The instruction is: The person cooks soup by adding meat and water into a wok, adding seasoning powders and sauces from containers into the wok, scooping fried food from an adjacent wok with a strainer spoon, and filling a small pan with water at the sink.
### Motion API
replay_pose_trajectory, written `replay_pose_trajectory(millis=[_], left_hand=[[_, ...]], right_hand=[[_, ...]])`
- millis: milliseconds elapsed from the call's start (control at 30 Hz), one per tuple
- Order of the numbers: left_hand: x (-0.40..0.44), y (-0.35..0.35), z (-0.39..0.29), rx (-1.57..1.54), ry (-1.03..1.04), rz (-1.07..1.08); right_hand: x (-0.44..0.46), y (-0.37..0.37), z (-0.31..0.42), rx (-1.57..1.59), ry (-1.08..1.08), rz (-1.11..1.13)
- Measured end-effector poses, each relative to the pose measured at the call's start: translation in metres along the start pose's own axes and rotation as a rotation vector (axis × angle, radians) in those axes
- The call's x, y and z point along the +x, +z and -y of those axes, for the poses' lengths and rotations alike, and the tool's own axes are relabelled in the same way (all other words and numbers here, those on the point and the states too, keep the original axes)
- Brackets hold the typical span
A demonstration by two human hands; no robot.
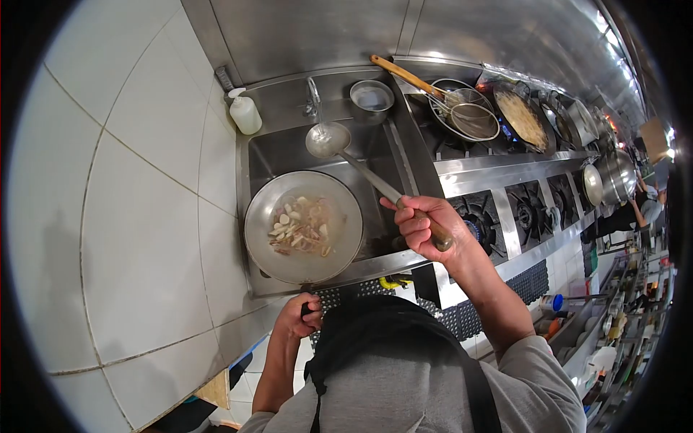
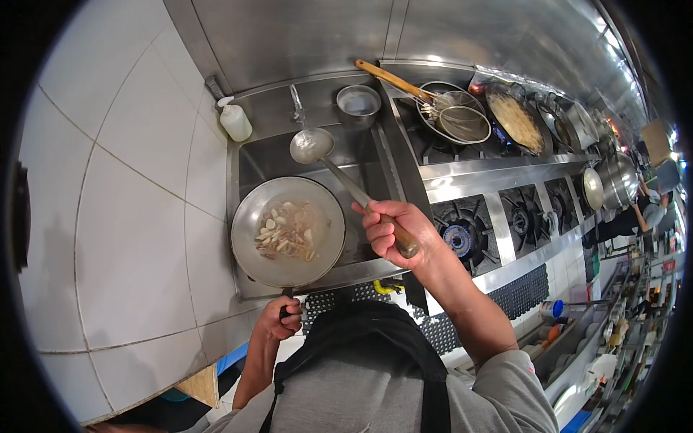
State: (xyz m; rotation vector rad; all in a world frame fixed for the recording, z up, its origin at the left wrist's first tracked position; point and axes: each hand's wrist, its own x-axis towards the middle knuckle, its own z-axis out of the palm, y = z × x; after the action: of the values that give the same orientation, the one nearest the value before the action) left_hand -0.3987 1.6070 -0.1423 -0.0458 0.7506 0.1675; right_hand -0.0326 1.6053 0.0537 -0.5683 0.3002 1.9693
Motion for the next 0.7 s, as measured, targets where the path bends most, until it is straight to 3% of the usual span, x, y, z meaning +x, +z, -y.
replay_pose_trajectory(millis=[367,700], left_hand=[[0.01,0.003,-0.007,-0.016,-0.041,0.006],[0.019,0.011,-0.016,-0.043,-0.017,-0.022]], right_hand=[[-0.005,-0.014,-0.003,-0.019,-0.001,0.032],[-0.031,-0.035,-0.025,-0.509,-0.175,-0.1]])
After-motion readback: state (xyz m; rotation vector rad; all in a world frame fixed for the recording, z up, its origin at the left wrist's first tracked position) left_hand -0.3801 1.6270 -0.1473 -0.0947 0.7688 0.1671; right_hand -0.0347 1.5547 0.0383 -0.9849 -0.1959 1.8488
